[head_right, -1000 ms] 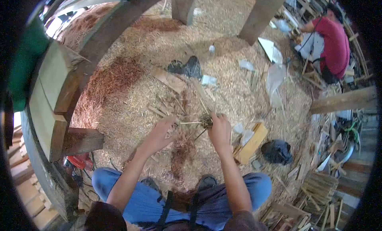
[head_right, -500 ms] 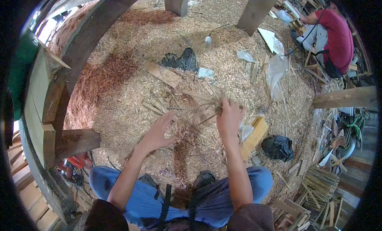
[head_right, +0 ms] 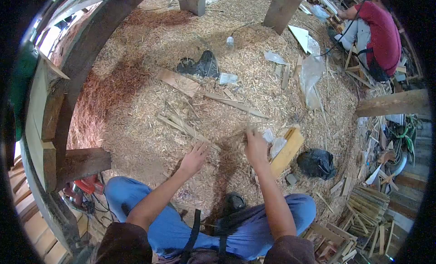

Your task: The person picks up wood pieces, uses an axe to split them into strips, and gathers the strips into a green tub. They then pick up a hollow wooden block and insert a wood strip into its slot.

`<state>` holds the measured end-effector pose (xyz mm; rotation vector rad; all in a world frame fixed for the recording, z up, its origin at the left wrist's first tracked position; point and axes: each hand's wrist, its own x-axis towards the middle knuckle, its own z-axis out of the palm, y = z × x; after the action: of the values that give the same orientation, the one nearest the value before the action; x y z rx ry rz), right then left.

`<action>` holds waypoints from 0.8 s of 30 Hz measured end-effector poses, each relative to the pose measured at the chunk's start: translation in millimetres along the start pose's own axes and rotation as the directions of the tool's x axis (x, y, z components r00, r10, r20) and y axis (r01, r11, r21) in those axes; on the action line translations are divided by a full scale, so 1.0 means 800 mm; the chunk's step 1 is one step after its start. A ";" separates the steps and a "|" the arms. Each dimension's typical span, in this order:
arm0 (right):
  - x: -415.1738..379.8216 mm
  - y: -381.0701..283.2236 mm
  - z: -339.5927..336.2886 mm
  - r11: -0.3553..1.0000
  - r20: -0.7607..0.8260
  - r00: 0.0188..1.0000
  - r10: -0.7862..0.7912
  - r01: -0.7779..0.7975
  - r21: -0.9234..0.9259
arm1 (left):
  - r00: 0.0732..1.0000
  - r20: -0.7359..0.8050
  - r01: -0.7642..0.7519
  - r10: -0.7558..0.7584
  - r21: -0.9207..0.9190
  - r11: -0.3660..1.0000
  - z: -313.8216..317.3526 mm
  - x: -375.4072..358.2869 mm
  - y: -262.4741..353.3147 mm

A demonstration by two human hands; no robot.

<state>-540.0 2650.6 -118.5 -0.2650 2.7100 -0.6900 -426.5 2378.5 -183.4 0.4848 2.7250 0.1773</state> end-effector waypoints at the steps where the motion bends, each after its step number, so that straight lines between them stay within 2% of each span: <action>1: -0.005 0.008 0.016 1.000 0.000 1.000 -0.003 0.003 -0.002 | 0.999 0.035 -0.004 0.005 -0.022 1.000 0.003 0.002 0.001; 3: -0.013 0.010 0.042 0.995 -0.012 0.997 -0.074 0.074 0.067 | 0.997 0.072 -0.008 0.011 -0.042 0.999 0.012 0.001 -0.001; 4: -0.017 0.011 0.040 0.991 0.080 0.988 -0.136 0.135 0.008 | 0.998 -0.027 -0.059 0.058 -0.015 0.998 0.018 -0.005 -0.005; 5: -0.021 0.007 0.046 0.991 0.080 0.988 -0.136 0.135 0.011 | 0.986 -0.123 -0.106 0.108 0.019 0.994 0.024 -0.010 -0.007; 6: -0.026 0.007 0.056 0.987 0.050 0.988 -0.144 0.147 -0.066 | 0.987 -0.123 -0.106 0.108 0.023 0.994 0.017 -0.012 -0.002; 7: -0.029 0.002 0.061 0.978 0.020 0.988 -0.152 0.153 -0.142 | 0.974 -0.200 -0.101 0.111 0.061 0.993 0.003 -0.017 0.004; 8: -0.027 0.000 0.062 0.979 0.017 0.988 -0.151 0.152 -0.135 | 0.954 -0.274 -0.095 0.119 0.097 0.991 -0.006 -0.020 0.008; 10: -0.018 -0.010 0.053 0.969 0.138 0.987 -0.088 0.116 -0.216 | 0.964 -0.227 -0.111 0.135 0.117 0.987 -0.009 -0.020 0.003; 11: -0.011 -0.008 0.057 0.970 0.136 0.987 -0.086 0.114 -0.213 | 0.972 -0.183 -0.127 0.149 0.130 0.983 -0.010 -0.020 0.002; 13: 0.000 -0.005 0.065 0.999 0.003 0.999 -0.036 0.036 -0.025 | 0.964 -0.218 -0.130 0.152 0.112 0.985 0.004 -0.024 -0.008; 14: 0.001 -0.006 0.065 0.999 0.003 0.999 -0.037 0.037 -0.028 | 0.956 -0.254 -0.130 0.149 0.092 0.987 0.014 -0.026 -0.013; 16: -0.003 -0.018 0.055 0.980 0.044 0.993 -0.108 0.113 -0.164 | 0.958 -0.256 -0.107 0.129 0.097 0.990 0.013 -0.032 -0.011; 17: -0.006 -0.018 0.057 0.980 0.045 0.994 -0.103 0.109 -0.163 | 0.961 -0.253 -0.090 0.116 0.109 0.990 0.012 -0.034 -0.011; 19: -0.008 -0.019 0.066 0.862 -0.052 0.974 -0.221 0.170 -0.478 | 0.969 -0.233 -0.057 0.080 0.103 0.993 0.016 -0.030 -0.015; 23: 0.005 -0.008 0.076 0.908 -0.042 0.988 -0.147 0.118 -0.401 | 0.982 -0.186 0.014 -0.010 0.023 1.000 0.024 -0.031 -0.010; 24: 0.010 -0.007 0.078 0.909 0.015 0.993 -0.115 0.111 -0.402 | 0.982 -0.189 0.010 -0.004 0.027 1.000 0.020 -0.032 -0.008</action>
<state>-524.5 2616.8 -169.1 -0.5218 2.8409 -0.1492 -400.5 2364.2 -190.9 0.4887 2.9177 0.1929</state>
